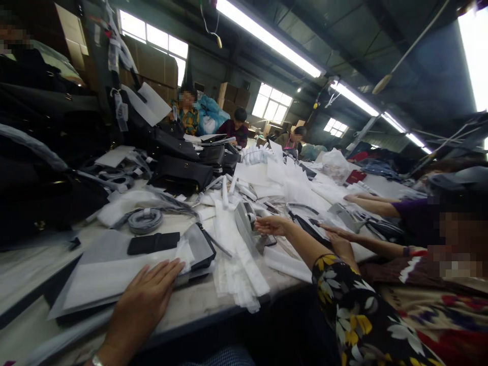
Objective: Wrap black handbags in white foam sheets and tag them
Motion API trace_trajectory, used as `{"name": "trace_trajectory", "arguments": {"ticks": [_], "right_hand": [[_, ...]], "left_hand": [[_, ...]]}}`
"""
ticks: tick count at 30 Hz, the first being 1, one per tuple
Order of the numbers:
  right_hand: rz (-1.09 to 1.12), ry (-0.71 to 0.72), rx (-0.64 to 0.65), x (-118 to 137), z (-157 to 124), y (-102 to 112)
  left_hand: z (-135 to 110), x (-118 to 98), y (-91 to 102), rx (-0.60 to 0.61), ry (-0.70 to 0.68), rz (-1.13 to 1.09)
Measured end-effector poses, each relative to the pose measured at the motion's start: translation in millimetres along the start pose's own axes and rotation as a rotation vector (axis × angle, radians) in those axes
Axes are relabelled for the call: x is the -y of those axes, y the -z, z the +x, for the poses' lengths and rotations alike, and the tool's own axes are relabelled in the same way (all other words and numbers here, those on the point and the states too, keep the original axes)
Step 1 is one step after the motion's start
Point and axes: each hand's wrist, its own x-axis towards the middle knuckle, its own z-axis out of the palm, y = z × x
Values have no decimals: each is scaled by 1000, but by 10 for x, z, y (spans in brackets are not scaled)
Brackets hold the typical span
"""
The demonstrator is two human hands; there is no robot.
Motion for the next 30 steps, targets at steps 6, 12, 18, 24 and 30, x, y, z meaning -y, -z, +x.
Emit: {"name": "trace_trajectory", "arguments": {"ticks": [6,12,18,24,30], "right_hand": [[39,11,-53,-35,-442,140],[41,15,-133,-514,-968,109],[-61,51,-251,-950,-828,41],[-350,269,-204,-775,-983,48],[-809,794,490,104,-1056,-828]], "left_hand": [[-24,25,-22,32,-5,-8],[-54,41,-66,43,-23,-12],[-57,53,-64,30,-35,-24],[-61,35,-27,77,-13,-7],[-16,-27,45,124,50,-3]]}}
